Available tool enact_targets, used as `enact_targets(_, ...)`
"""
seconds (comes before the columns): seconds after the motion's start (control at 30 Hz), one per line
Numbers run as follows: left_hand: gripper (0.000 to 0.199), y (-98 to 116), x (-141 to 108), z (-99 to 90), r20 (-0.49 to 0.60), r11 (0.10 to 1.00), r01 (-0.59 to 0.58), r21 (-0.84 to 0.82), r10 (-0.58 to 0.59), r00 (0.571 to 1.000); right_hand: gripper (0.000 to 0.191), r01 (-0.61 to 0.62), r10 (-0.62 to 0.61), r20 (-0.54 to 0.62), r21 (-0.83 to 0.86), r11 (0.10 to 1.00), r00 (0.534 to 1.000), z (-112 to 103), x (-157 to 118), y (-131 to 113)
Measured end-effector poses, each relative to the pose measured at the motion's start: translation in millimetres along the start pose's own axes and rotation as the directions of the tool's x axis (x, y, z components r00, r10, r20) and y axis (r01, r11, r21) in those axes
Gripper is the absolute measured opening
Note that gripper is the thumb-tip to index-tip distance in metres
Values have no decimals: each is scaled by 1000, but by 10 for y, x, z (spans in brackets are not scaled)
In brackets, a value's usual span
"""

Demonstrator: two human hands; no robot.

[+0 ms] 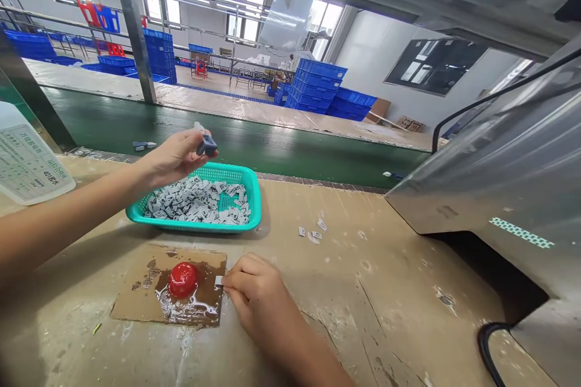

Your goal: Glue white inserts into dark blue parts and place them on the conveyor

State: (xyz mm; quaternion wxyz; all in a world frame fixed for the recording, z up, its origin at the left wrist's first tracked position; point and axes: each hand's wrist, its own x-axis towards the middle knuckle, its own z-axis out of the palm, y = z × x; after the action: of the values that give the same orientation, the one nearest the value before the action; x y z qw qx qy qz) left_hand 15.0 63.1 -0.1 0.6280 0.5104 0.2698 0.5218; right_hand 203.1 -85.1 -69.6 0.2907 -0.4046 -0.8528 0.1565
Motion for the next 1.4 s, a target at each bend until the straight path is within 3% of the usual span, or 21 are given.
enact_targets(0.1, 5, 20, -282, 79, 46, 996, 70, -52, -68, 997, 20, -1, 1, -23, 24, 1000, 1000, -14, 6, -3)
enact_targets(0.23, 29, -18, -433, 89, 78, 990, 139, 34, -142, 987, 19, 39, -26, -170, 73, 997, 985, -66, 24, -87)
enact_targets(0.3, 27, -44, -449, 96, 88, 989, 143, 46, -146, 985, 19, 67, -47, -255, 70, 995, 966, -87, 27, -149)
enact_targets(0.4, 16, -71, -470, 124, 137, 987, 152, 54, -158, 978, 20, 88, -78, -220, 39, 995, 973, -90, 22, -217)
enact_targets(0.47, 14, -79, -497, 146, 173, 981, 138, 135, -161, 972, 20, 91, -84, -198, 25, 996, 977, -82, 18, -237)
enact_targets(0.6, 21, -91, -572, 179, 222, 912, 67, 405, -170, 960, 20, 92, -82, -261, 24, 996, 962, -94, 20, -259)
enact_targets(0.7, 21, -104, -628, 214, 314, 870, -7, 493, -170, 934, 22, 70, -43, -288, 84, 994, 957, -169, 25, -301)
enact_targets(0.87, 18, -104, -734, 332, 406, 830, -42, 556, -227, 885, 28, -29, 115, -485, 182, 983, 867, -337, 3, -359)
enact_targets(1.07, 15, -83, -846, 430, 403, 755, -98, 648, -232, 885, 23, -104, 205, -450, 238, 966, 869, -317, -18, -313)
enact_targets(1.4, 13, -49, -936, 463, 403, 682, -158, 714, -216, 889, 32, -37, 126, -422, 213, 976, 898, -274, -5, -330)
